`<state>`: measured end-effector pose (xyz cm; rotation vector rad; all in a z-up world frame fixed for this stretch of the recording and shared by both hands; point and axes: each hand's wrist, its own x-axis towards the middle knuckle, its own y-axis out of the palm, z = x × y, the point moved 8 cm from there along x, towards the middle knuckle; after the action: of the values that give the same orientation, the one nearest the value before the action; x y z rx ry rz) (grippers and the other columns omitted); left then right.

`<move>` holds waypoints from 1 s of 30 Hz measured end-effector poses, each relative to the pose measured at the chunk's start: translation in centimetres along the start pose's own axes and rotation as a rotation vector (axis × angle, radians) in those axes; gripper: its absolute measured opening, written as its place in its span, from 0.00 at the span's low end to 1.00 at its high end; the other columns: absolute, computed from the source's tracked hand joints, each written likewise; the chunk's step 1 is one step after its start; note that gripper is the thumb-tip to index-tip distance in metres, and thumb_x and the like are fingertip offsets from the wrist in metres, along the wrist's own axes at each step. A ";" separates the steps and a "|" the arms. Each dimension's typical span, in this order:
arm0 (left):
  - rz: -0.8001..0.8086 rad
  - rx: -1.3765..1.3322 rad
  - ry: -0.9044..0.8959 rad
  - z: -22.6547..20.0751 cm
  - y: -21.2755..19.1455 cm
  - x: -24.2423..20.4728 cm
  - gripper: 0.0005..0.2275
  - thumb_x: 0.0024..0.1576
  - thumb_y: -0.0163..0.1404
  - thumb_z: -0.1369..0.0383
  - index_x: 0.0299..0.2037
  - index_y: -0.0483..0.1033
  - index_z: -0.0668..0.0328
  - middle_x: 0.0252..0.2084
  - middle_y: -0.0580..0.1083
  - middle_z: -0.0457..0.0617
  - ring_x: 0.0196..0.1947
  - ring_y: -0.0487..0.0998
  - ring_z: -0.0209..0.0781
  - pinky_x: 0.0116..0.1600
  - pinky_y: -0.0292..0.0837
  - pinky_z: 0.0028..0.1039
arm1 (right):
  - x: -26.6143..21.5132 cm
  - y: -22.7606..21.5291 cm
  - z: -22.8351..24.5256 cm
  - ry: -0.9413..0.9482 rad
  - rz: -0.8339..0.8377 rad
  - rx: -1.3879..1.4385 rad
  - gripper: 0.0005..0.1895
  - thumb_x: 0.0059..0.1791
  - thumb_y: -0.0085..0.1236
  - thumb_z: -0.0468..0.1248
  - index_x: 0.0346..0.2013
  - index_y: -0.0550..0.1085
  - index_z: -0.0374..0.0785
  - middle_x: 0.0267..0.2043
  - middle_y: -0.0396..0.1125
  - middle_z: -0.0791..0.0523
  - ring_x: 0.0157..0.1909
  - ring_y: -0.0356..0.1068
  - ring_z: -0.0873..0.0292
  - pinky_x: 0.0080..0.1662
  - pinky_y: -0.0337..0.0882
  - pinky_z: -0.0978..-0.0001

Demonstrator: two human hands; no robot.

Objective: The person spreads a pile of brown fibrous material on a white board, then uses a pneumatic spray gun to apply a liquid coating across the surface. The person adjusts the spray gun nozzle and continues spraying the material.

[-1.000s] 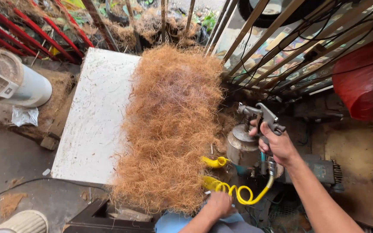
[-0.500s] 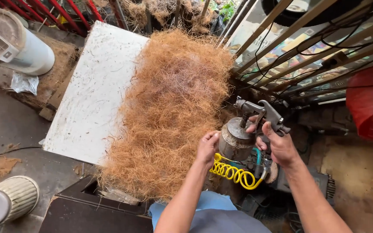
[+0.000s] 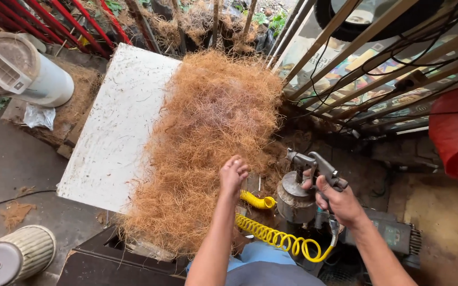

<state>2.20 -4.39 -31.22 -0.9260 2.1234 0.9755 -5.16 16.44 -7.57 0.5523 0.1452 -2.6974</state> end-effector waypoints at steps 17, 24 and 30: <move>-0.032 1.104 0.116 -7.1 -3.9 -11.5 0.11 0.59 0.43 0.57 0.41 0.75 0.49 0.41 0.78 0.44 0.38 0.77 0.35 0.48 0.76 0.32 | 7.2 -0.2 -1.9 0.381 -0.002 -0.312 0.16 0.55 0.48 0.44 0.43 0.76 0.35 0.25 0.68 0.55 0.18 0.54 0.65 0.22 0.56 0.79; -0.138 1.027 0.545 -3.9 -6.3 -11.3 0.12 0.58 0.44 0.65 0.50 0.73 0.54 0.45 0.79 0.47 0.38 0.83 0.38 0.41 0.84 0.33 | 13.7 0.7 3.9 0.460 0.099 -0.525 0.48 0.46 0.42 0.61 0.73 0.49 0.36 0.36 0.71 0.59 0.19 0.51 0.69 0.51 0.70 0.70; -0.120 1.078 0.741 -2.6 -4.9 -13.1 0.10 0.58 0.41 0.72 0.47 0.72 0.56 0.38 0.75 0.46 0.32 0.75 0.32 0.34 0.80 0.21 | 18.2 2.7 8.2 0.338 0.036 -0.488 0.24 0.46 0.58 0.54 0.41 0.68 0.37 0.27 0.67 0.55 0.22 0.55 0.63 0.26 0.55 0.72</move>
<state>12.84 -4.44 -21.81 -0.8397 2.5890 -0.7077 -22.54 6.20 -7.33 0.8296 0.8447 -2.3820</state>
